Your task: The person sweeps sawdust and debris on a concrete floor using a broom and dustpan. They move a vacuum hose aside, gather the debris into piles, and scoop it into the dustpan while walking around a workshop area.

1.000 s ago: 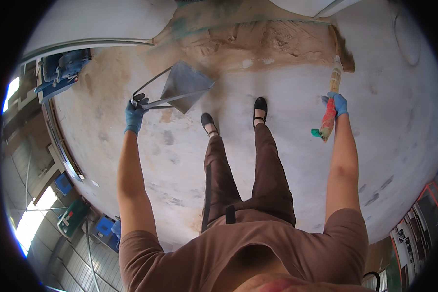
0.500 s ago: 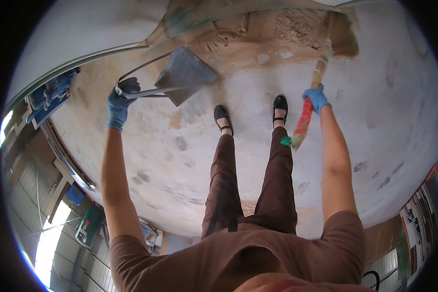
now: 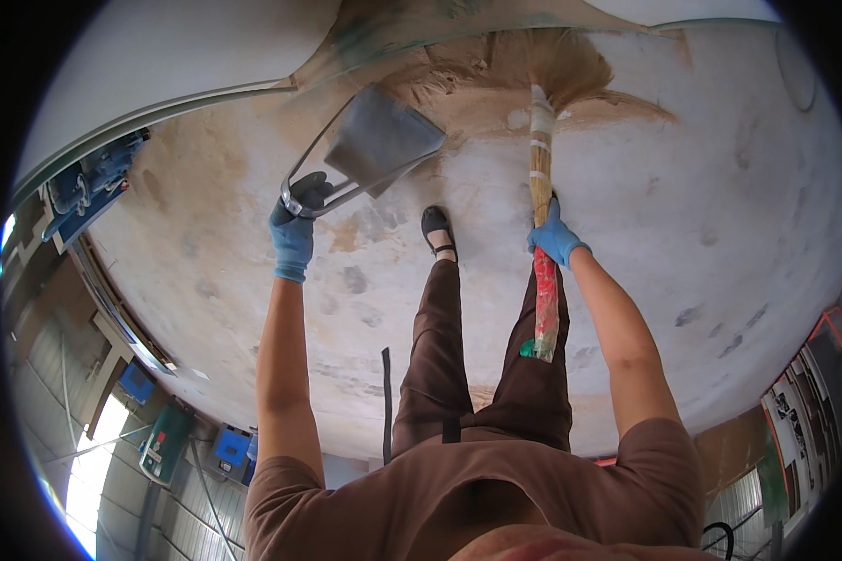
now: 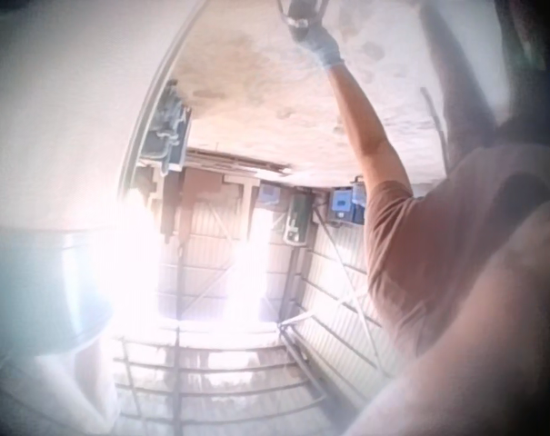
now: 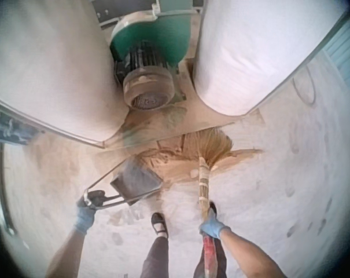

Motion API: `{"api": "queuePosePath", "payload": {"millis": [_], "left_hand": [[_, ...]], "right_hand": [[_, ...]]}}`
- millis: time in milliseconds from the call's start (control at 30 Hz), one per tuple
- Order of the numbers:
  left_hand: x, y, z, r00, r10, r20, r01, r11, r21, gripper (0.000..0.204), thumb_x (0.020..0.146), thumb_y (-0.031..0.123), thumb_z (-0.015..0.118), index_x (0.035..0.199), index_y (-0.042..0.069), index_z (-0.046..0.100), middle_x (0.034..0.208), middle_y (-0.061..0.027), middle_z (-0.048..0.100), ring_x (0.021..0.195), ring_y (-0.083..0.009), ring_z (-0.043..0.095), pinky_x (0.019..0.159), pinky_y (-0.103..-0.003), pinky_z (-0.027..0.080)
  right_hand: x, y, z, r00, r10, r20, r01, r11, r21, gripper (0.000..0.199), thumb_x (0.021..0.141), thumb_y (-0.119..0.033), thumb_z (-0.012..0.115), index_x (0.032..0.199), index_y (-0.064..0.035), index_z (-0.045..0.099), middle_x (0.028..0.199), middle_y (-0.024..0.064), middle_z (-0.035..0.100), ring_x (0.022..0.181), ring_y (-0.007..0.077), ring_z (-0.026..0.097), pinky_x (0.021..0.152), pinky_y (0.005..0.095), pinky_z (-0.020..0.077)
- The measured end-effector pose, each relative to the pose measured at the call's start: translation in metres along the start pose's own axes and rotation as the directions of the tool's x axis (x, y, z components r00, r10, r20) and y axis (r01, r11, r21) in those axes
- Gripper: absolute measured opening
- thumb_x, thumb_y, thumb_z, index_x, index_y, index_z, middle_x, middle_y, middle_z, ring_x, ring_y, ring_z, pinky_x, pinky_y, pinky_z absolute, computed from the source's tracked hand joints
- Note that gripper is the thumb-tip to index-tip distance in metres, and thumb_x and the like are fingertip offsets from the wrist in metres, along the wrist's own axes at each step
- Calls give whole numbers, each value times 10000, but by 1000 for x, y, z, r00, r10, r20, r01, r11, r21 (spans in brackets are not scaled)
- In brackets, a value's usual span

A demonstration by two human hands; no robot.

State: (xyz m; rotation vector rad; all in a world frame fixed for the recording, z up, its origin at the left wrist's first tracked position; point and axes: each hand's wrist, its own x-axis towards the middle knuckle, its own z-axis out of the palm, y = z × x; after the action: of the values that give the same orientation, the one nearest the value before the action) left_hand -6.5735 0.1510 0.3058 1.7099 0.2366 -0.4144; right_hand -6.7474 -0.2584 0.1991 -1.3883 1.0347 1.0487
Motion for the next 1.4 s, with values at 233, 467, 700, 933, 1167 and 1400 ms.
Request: {"api": "queuePosePath", "payload": {"millis": [233, 467, 700, 933, 1167, 1400], "left_hand": [[84, 27, -3, 978, 131, 164, -160, 971, 179, 259, 983, 118, 569, 1210, 23, 649, 1118, -66, 708, 1026, -138, 646, 848, -280, 503], [101, 29, -16, 975, 76, 208, -135, 949, 285, 255, 973, 66, 525, 1190, 27, 654, 1147, -58, 697, 1007, -116, 624, 853, -278, 497], [87, -2, -51, 962, 104, 252, -176, 943, 282, 411, 926, -36, 516, 1329, 31, 552, 1297, -74, 622, 1091, -141, 595, 912, -294, 501], [100, 14, -75, 923, 51, 381, -248, 835, 490, 593, 775, -71, 653, 1346, 37, 536, 1293, -70, 615, 1180, -181, 579, 986, -292, 469], [67, 90, -53, 813, -528, 246, 431, 829, 356, 576, 800, 224, 755, 1328, 108, 556, 1262, -23, 609, 1095, -119, 555, 844, -283, 477], [73, 63, -21, 895, -361, -263, 435, 836, 333, 399, 832, 427, 763, 1028, 89, 686, 879, 5, 692, 724, -85, 595, 693, -252, 477]], "right_hand": [[-30, -8, 36, 982, 5, 191, 13, 995, -94, 1089, 717, -1, 608, 1531, -45, -115, 821, 206, 635, 658, 276, 642, 607, 372, 536], [-48, -34, 63, 923, 8, 384, 108, 954, -278, 906, 747, -41, 611, 1451, 12, 42, 878, 236, 655, 708, 303, 677, 655, 402, 561], [-67, -69, 75, 832, 49, 552, 184, 915, -360, 964, 660, -28, 659, 1438, 29, 93, 776, 205, 636, 633, 290, 643, 580, 391, 538], [-121, -61, 29, 874, -11, 486, 149, 957, -247, 962, 708, 42, 605, 1525, -68, 108, 769, 194, 635, 599, 254, 631, 562, 381, 530], [-209, 40, -59, 995, -33, 98, 62, 950, -306, 959, 735, -16, 594, 1565, -190, 147, 913, 236, 654, 639, 279, 656, 632, 396, 549], [-180, 131, -146, 961, -61, -271, 80, 995, 60, 956, 726, 26, 579, 1569, -186, 180, 916, 167, 642, 576, 220, 617, 549, 365, 532]]}}
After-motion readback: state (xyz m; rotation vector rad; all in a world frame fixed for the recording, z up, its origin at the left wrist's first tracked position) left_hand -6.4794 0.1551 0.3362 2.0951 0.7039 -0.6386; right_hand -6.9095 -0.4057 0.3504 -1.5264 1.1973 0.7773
